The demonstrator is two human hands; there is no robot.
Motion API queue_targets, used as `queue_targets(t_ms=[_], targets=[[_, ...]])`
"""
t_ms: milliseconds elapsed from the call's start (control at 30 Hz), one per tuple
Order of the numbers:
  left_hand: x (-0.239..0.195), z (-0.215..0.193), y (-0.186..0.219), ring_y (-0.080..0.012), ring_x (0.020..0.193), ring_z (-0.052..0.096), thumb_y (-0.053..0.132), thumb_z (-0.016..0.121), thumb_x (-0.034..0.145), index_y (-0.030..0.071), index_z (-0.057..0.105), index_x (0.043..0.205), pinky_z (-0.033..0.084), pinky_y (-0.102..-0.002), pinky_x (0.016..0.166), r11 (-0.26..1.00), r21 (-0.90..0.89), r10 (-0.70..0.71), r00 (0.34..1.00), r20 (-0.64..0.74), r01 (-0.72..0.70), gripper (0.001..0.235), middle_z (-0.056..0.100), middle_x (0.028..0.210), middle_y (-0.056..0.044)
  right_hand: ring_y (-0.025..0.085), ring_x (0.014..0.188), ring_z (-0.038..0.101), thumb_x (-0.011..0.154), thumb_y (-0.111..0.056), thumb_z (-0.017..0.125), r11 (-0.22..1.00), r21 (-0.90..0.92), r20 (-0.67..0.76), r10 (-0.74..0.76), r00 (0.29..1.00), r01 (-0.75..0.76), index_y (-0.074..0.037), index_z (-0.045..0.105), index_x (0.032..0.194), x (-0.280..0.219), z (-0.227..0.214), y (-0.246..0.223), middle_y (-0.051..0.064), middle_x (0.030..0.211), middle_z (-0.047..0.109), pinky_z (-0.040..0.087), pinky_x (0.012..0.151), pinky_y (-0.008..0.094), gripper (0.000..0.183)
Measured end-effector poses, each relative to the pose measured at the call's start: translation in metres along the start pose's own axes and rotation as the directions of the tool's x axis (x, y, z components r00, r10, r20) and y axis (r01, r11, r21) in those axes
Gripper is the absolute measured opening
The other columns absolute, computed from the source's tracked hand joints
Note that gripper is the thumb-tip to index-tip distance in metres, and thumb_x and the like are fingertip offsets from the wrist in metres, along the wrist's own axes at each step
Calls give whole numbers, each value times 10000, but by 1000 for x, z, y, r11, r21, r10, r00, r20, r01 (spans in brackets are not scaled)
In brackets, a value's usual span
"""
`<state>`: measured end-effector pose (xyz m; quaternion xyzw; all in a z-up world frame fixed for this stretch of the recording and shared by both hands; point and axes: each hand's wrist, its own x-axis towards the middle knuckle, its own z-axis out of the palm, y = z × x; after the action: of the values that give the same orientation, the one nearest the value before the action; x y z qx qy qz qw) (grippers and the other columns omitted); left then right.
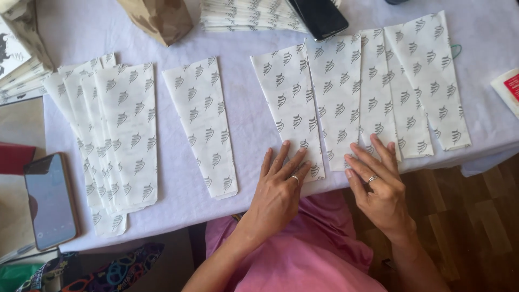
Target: The person is aligning multiple printed paper strips on a table and applying glue to one end of the stack to assemble them.
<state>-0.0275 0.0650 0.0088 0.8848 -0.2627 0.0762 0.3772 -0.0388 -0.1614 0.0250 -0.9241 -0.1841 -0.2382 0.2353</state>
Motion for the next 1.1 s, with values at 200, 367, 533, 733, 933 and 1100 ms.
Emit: queue_targets(t_ms=[200, 367, 533, 733, 933, 1100], targets=[[8, 3, 1, -483, 1460, 403, 38, 568, 970, -4, 714, 1246, 249, -648, 1187, 999, 37, -2, 1000, -5, 2, 315, 611, 1448, -196, 366, 1415, 544, 954, -86, 718, 1000, 15, 5, 15, 1000, -15, -49, 756, 1187, -3, -2, 6, 142, 1310, 716, 206, 1310, 455, 239], [11, 1, -3, -484, 1466, 388, 38, 530, 976, -11, 703, 1259, 249, -637, 1197, 1000, -3, 2, 1000, 28, -1, 336, 596, 1466, -197, 350, 1427, 537, 911, -90, 732, 999, 41, 29, 22, 999, -23, -82, 768, 1160, -2, -2, 15, 116, 1301, 721, 220, 1312, 439, 251], [13, 6, 2, -480, 1470, 386, 28, 518, 983, -18, 701, 1255, 265, -617, 1201, 998, -53, 27, 999, 30, -25, 331, 588, 1478, -194, 344, 1443, 521, 894, -83, 733, 996, 89, 44, 26, 999, -30, -94, 771, 1137, 2, -6, 17, 105, 1306, 719, 214, 1310, 438, 246], [13, 8, 5, -498, 1453, 411, 29, 522, 966, -14, 712, 1229, 286, -617, 1197, 999, -36, 26, 999, -22, -26, 328, 611, 1446, -200, 342, 1434, 533, 895, -72, 725, 997, 79, 60, 12, 998, -17, -92, 768, 1142, 2, -8, 21, 109, 1307, 720, 223, 1308, 441, 251], [9, 9, 6, -521, 1449, 408, -2, 547, 930, -15, 726, 1206, 293, -631, 1190, 998, -50, 27, 996, -90, -31, 329, 615, 1434, -216, 346, 1414, 554, 899, -51, 718, 997, 81, 59, -2, 998, -3, -83, 766, 1153, 2, -11, 21, 125, 1321, 714, 254, 1302, 453, 261], [-6, -22, -3, -508, 1452, 422, -37, 590, 975, -1, 614, 1277, 314, -689, 1213, 989, -98, 89, 972, -218, -113, 305, 561, 1447, -229, 424, 1376, 595, 940, 61, 692, 986, 161, 17, -45, 999, 42, 37, 692, 1216, 7, -16, 7, 227, 1374, 647, 343, 1316, 588, 277]])
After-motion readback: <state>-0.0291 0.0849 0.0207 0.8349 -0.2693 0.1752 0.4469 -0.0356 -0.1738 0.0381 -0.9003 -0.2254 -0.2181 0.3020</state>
